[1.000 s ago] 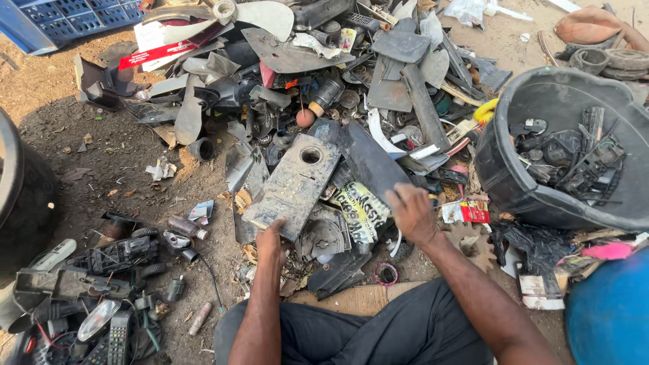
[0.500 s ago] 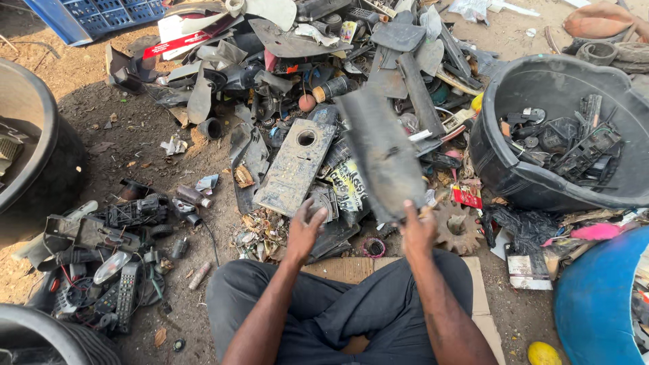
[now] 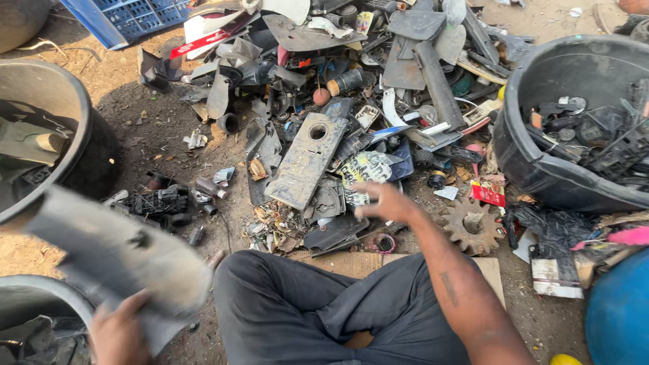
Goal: The person sits on a piece of cardboard amidst a large pile of electronic waste and scrap. They pick up various items, including a remote control, a metal casing, and a plastic housing, inspect them, and place them into a nearby black bucket.
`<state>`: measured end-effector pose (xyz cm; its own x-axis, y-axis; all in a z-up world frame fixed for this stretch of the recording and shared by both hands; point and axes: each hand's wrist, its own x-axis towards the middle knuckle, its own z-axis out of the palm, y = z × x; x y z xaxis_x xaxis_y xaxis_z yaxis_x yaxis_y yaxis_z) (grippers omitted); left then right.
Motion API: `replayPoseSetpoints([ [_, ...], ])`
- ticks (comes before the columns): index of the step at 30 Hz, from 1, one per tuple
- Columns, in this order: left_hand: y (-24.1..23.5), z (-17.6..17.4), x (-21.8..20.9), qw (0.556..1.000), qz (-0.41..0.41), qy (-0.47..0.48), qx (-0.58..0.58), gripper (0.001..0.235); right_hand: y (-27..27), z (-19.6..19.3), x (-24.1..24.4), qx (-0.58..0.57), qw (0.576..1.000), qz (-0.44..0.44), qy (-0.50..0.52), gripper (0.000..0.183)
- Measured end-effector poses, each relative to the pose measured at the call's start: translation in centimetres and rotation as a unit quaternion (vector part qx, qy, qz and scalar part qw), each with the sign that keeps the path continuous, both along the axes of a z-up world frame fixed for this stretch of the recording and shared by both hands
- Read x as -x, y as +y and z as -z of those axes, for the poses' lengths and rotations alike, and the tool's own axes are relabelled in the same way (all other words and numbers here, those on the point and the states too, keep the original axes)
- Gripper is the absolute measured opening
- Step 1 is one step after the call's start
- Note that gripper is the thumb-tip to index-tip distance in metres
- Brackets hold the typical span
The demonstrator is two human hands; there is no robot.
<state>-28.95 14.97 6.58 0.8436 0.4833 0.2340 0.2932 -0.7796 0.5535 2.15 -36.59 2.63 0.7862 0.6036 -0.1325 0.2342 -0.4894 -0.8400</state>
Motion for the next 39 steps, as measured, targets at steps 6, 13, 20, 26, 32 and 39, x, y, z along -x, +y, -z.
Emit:
replayPoseSetpoints([
  [6,3.5,-1.4,0.9,0.974,-0.122,0.185,-0.047,0.044,-3.8,4.8,-14.9,0.224,0.879,0.308,-0.288,0.051],
  [13,4.5,-0.5,-0.2,0.920,-0.102,0.373,-0.063,0.040,-4.1,7.4,-19.4,0.439,0.815,0.183,-0.330,0.025],
  [20,4.4,1.3,-1.4,0.918,-0.096,0.374,-0.091,0.039,-9.8,-0.7,-13.5,0.258,0.731,0.200,-0.600,0.013],
  [26,4.2,-2.6,-1.1,0.928,-0.169,0.021,-0.331,0.042,-11.5,-4.8,-6.3,0.330,0.677,0.350,-0.557,0.007],
  [32,-8.8,3.8,-12.7,0.993,0.027,-0.070,0.096,0.037,-12.5,0.7,-4.2,0.298,0.821,0.461,-0.158,0.027],
  [39,-19.0,14.9,-29.1,0.850,-0.115,0.009,0.514,0.069,-11.8,10.1,-3.7,-0.016,0.896,0.335,0.291,0.049],
])
